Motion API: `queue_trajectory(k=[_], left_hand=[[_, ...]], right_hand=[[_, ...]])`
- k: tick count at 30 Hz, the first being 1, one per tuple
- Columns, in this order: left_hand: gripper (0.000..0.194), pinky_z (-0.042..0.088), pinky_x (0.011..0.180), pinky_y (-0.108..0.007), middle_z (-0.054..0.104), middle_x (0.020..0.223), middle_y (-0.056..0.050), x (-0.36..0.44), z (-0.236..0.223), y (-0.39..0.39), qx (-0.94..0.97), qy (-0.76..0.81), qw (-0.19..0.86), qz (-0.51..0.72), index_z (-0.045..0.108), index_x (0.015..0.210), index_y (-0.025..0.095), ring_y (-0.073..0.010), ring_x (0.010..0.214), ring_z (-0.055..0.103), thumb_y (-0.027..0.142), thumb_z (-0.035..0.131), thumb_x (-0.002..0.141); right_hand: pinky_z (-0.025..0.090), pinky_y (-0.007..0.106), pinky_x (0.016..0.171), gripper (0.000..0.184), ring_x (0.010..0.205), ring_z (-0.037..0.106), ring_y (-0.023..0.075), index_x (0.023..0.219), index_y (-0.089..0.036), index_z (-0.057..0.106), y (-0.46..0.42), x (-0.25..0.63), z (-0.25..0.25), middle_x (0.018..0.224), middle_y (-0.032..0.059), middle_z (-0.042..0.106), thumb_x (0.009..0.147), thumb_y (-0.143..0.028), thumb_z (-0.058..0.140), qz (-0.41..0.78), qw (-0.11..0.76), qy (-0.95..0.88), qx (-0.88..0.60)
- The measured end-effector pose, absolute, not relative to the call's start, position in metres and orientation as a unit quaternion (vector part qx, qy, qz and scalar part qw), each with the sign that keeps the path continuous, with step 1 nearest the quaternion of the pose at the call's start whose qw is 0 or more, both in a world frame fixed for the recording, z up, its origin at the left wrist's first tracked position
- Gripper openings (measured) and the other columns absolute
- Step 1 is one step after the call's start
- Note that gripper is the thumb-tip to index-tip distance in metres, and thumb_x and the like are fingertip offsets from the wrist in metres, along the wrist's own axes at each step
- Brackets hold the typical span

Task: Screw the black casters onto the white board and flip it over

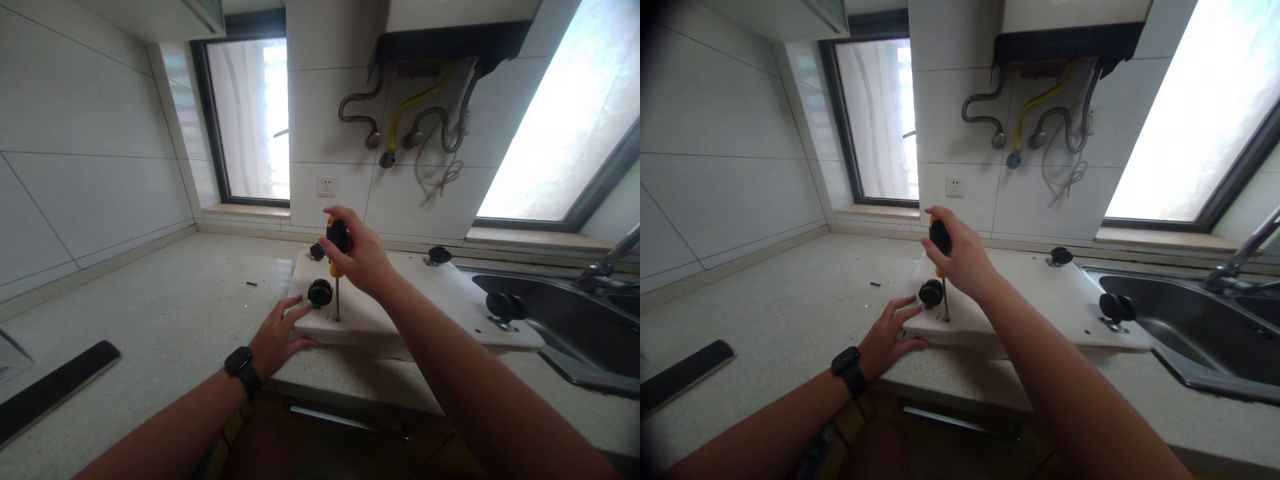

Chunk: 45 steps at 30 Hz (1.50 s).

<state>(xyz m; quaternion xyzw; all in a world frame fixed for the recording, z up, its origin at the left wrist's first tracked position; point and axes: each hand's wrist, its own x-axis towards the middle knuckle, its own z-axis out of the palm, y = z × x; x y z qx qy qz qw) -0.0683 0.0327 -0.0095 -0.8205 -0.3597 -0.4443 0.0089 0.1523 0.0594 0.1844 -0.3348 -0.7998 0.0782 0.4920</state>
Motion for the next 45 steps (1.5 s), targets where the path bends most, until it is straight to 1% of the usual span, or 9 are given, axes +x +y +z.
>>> queue_trajectory(k=[2, 6, 10, 17, 22, 29, 35, 39, 45], left_hand=[[0.070, 0.061, 0.104, -0.060, 0.056, 0.147, -0.017, -0.068, -0.010, 0.033, -0.821, -0.355, 0.016, -0.446, 0.056, 0.142, 0.027, -0.0359, 0.132, 0.064, 0.033, 0.090, 0.081], [0.070, 0.062, 0.103, -0.059, 0.056, 0.147, -0.018, -0.067, -0.011, 0.033, -0.822, -0.355, 0.026, -0.444, 0.056, 0.141, 0.025, -0.0357, 0.132, 0.064, 0.033, 0.090, 0.081], [0.071, 0.061, 0.104, -0.059, 0.056, 0.147, -0.020, -0.068, -0.011, 0.033, -0.827, -0.360, 0.043, -0.430, 0.055, 0.142, 0.024, -0.0364, 0.133, 0.063, 0.036, 0.089, 0.081], [0.070, 0.064, 0.098, -0.057, 0.059, 0.145, -0.024, -0.070, -0.005, 0.035, -0.845, -0.363, 0.125, -0.371, 0.056, 0.144, 0.020, -0.0389, 0.128, 0.066, 0.045, 0.085, 0.085], [0.071, 0.067, 0.087, -0.054, 0.063, 0.140, -0.026, -0.072, 0.006, 0.034, -0.861, -0.363, 0.205, -0.293, 0.056, 0.145, 0.017, -0.0398, 0.116, 0.072, 0.054, 0.079, 0.089], [0.066, 0.068, 0.076, -0.049, 0.064, 0.145, -0.025, -0.067, 0.011, 0.027, -0.849, -0.397, 0.250, -0.244, 0.058, 0.144, 0.018, -0.0385, 0.110, 0.075, 0.053, 0.077, 0.091], [0.067, 0.067, 0.078, -0.049, 0.065, 0.145, -0.024, -0.066, 0.008, 0.023, -0.844, -0.409, 0.243, -0.249, 0.059, 0.143, 0.016, -0.0386, 0.111, 0.075, 0.052, 0.079, 0.089], [0.066, 0.067, 0.076, -0.049, 0.067, 0.142, -0.023, -0.067, 0.007, 0.023, -0.845, -0.415, 0.236, -0.240, 0.062, 0.138, 0.016, -0.0367, 0.102, 0.077, 0.051, 0.082, 0.087], [0.065, 0.066, 0.084, -0.051, 0.063, 0.146, -0.024, -0.065, 0.005, 0.026, -0.843, -0.401, 0.232, -0.275, 0.057, 0.143, 0.017, -0.0383, 0.114, 0.073, 0.048, 0.079, 0.091]], right_hand=[[0.061, 0.049, 0.087, 0.054, 0.092, 0.069, 0.0219, 0.145, -0.030, 0.051, 0.064, 0.154, 0.183, 0.114, 0.0074, 0.071, 0.093, -0.034, 0.066, 0.122, 0.499, -0.797, -0.316], [0.065, 0.049, 0.087, 0.050, 0.087, 0.074, 0.0188, 0.140, -0.035, 0.050, 0.072, 0.164, 0.179, 0.136, 0.0082, 0.064, 0.093, -0.037, 0.067, 0.294, 0.519, -0.755, -0.271], [0.064, 0.051, 0.101, 0.051, 0.100, 0.078, 0.0210, 0.140, -0.038, 0.048, 0.067, 0.174, 0.179, 0.145, 0.0059, 0.058, 0.093, -0.036, 0.069, 0.411, 0.494, -0.739, -0.201], [0.069, 0.046, 0.081, 0.055, 0.080, 0.077, 0.0198, 0.135, -0.033, 0.057, 0.057, 0.173, 0.178, 0.106, 0.0002, 0.066, 0.086, -0.033, 0.080, 0.302, 0.532, -0.748, -0.257], [0.069, 0.046, 0.077, 0.048, 0.077, 0.074, 0.0189, 0.132, -0.031, 0.060, 0.046, 0.170, 0.177, 0.109, 0.0033, 0.067, 0.088, -0.039, 0.077, 0.214, 0.531, -0.768, -0.287], [0.063, 0.047, 0.100, 0.057, 0.105, 0.076, 0.0221, 0.154, -0.033, 0.042, 0.029, 0.182, 0.195, 0.139, 0.0102, 0.064, 0.099, -0.025, 0.055, 0.231, 0.418, -0.835, -0.272], [0.063, 0.045, 0.080, 0.060, 0.075, 0.068, 0.0179, 0.142, -0.033, 0.058, 0.042, 0.179, 0.202, 0.113, 0.0052, 0.072, 0.086, -0.034, 0.078, 0.116, 0.412, -0.830, -0.357], [0.061, 0.041, 0.075, 0.059, 0.076, 0.065, 0.0183, 0.126, -0.028, 0.065, 0.044, 0.176, 0.204, 0.104, 0.0049, 0.071, 0.074, -0.042, 0.090, 0.085, 0.428, -0.819, -0.373], [0.062, 0.046, 0.083, 0.057, 0.083, 0.070, 0.0196, 0.146, -0.030, 0.047, 0.038, 0.181, 0.203, 0.123, 0.0103, 0.068, 0.093, -0.039, 0.065, 0.149, 0.409, -0.823, -0.364]])
